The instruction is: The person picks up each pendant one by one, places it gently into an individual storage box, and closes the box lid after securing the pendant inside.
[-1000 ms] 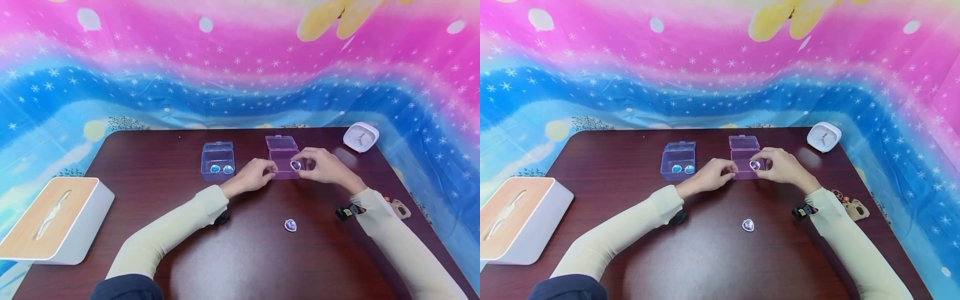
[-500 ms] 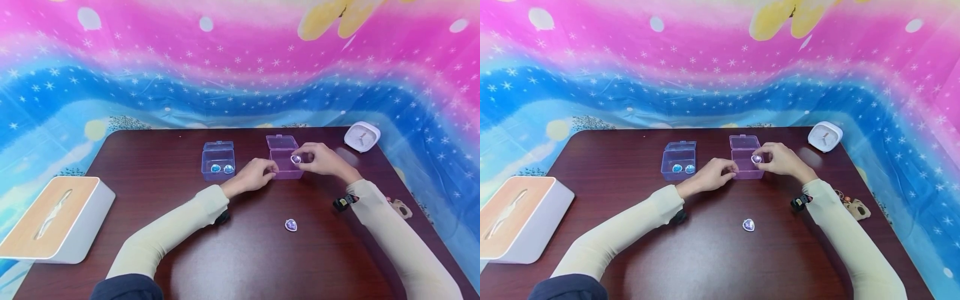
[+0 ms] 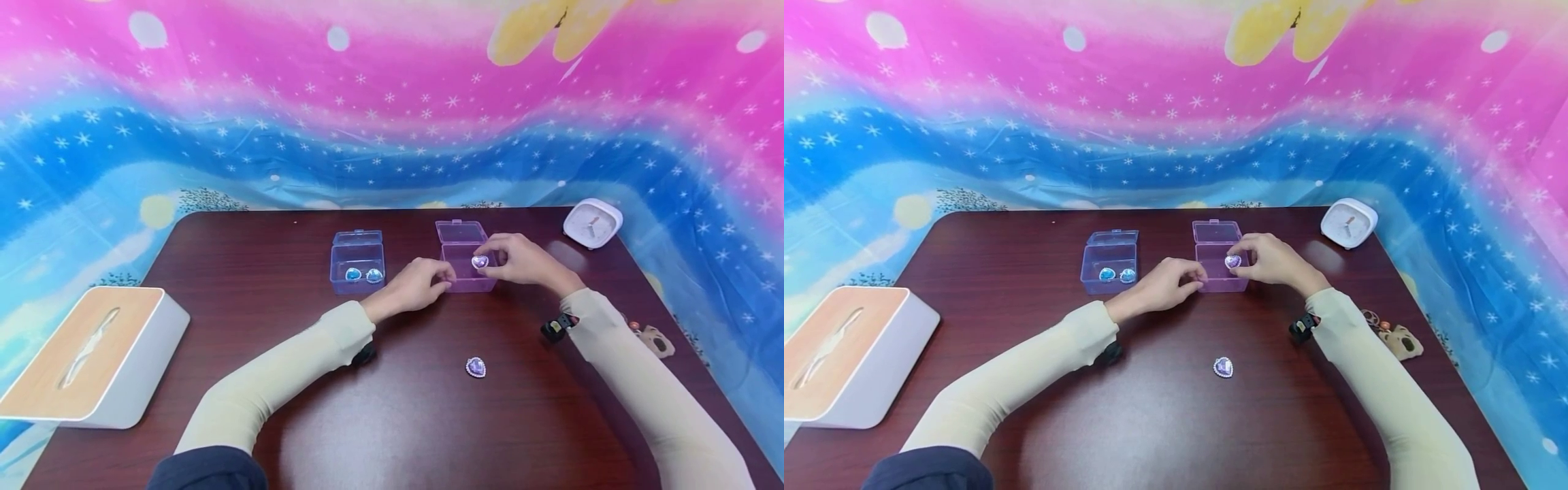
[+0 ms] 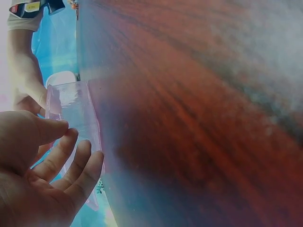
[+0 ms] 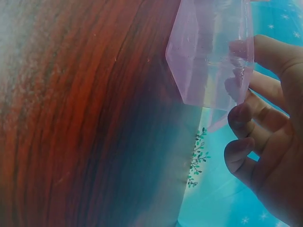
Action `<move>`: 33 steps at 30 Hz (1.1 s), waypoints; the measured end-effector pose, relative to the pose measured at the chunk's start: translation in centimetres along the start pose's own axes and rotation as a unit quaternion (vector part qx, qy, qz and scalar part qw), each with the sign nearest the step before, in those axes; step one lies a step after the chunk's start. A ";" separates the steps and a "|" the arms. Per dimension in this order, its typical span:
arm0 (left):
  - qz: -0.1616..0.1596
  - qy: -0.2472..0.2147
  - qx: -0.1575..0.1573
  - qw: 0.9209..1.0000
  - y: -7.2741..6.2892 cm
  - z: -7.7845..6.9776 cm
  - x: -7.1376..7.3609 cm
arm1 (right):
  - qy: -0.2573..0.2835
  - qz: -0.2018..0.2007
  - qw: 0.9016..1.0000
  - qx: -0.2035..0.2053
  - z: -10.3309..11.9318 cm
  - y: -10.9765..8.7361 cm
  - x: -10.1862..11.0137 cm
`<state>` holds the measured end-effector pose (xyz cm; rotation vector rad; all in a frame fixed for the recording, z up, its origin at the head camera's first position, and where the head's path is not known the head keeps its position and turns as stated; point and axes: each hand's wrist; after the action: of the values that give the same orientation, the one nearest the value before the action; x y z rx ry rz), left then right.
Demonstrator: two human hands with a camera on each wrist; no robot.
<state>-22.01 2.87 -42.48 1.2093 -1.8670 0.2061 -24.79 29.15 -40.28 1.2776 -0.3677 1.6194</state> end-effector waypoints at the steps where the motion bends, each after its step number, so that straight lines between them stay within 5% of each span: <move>1: 0.000 0.000 -0.001 1.000 0.0 0.0 0.0 | 0.000 0.001 1.000 0.000 0.0 0.0 0.0; 21: -0.001 -0.002 0.001 1.000 0.2 -0.3 -0.1 | 0.002 0.011 1.000 -0.018 -0.2 0.1 0.2; 33: -0.008 0.003 -0.004 1.000 0.1 -0.2 0.1 | 0.024 -0.024 0.999 0.033 2.0 -1.5 2.3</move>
<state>-22.02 2.94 -42.26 1.2161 -1.8508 0.1943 -22.31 29.55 -38.01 1.2855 -0.2534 1.6311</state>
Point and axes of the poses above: each hand's wrist, its own y-axis towards the middle knuckle, its own x-axis out of the back of the hand, z = x × y, and after that the axes turned 13 degrees about -z, right-handed
